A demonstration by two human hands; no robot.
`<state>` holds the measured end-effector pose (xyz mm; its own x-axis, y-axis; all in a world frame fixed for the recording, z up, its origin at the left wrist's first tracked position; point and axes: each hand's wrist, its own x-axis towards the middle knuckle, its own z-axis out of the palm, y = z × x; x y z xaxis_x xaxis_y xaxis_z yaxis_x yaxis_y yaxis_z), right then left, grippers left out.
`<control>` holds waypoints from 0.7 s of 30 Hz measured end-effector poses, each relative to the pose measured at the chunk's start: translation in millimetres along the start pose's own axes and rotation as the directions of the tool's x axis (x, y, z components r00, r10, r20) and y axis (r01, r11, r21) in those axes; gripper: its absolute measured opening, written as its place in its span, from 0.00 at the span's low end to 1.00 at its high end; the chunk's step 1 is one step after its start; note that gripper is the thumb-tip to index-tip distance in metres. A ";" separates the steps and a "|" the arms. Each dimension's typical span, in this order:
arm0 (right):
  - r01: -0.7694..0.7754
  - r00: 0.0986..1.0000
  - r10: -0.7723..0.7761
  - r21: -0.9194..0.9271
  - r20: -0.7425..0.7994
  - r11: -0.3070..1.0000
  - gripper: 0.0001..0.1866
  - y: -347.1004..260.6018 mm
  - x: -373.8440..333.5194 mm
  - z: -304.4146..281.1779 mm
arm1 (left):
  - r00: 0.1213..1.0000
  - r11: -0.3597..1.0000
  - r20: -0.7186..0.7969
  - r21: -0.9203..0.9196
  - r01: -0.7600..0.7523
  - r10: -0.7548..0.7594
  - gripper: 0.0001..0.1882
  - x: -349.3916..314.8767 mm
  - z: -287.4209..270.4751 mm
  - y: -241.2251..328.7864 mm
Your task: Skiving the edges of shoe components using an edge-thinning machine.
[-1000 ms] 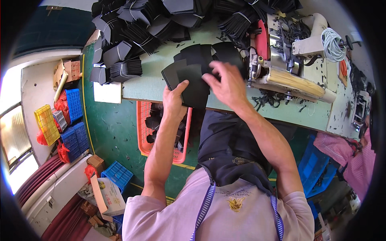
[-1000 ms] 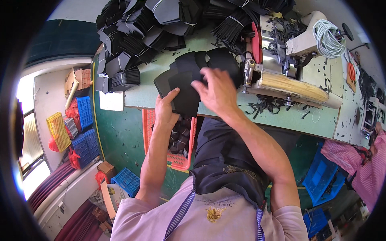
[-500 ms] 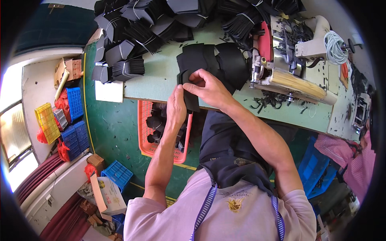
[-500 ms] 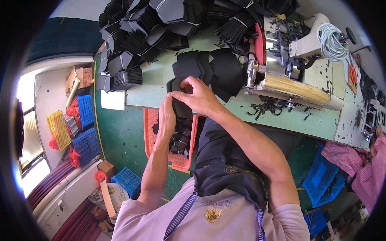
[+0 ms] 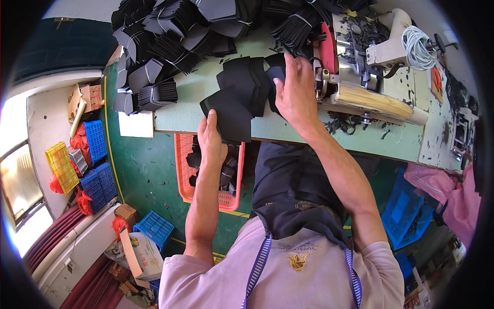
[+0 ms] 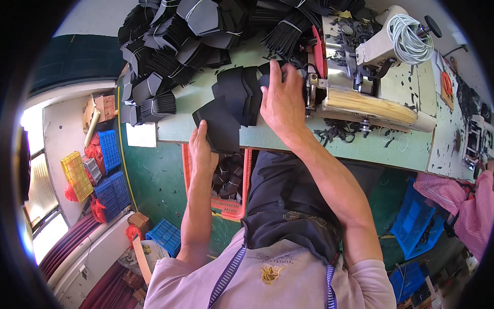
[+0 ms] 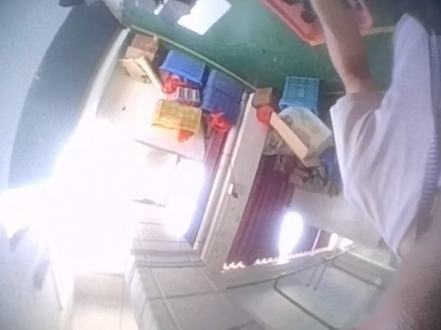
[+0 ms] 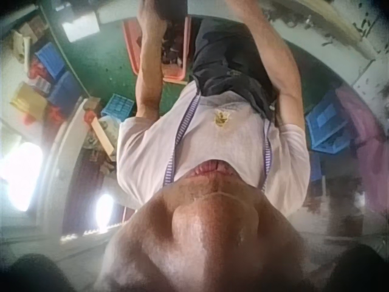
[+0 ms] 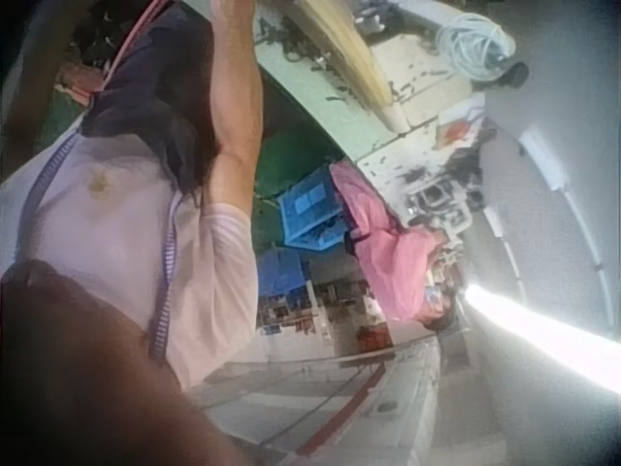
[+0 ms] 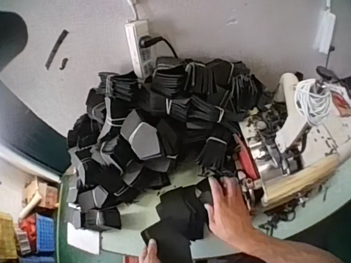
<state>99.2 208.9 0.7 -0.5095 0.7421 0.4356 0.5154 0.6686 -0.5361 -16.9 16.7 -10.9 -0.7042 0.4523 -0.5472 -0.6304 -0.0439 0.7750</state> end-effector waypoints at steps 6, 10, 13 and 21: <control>-0.394 0.803 0.148 0.327 0.578 0.859 0.17 -23.1 -35.8 16.2 | 1.000 1.000 -0.026 0.028 -0.007 0.008 0.17 -6.9 27.7 3.5; -0.479 0.803 0.168 0.451 0.572 0.753 0.15 -39.8 -40.9 23.7 | 0.991 0.999 -0.125 -0.013 -0.041 0.039 0.16 -1.7 13.2 3.3; -0.530 0.797 0.249 0.441 0.550 0.724 0.13 -42.9 -21.5 28.0 | 0.971 0.988 -0.220 -0.106 -0.114 0.089 0.15 -1.4 -3.2 10.6; -0.601 0.718 0.109 0.533 0.687 0.596 0.27 -46.3 -34.3 26.9 | 0.957 0.782 0.044 0.567 -0.260 0.287 0.21 0.7 5.8 -1.0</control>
<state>74.3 151.3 -8.9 -0.7833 0.5723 -0.2428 0.2458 -0.0736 -0.9665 -14.9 22.2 -10.2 -0.8402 0.4597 -0.2876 -0.1244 0.3529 0.9274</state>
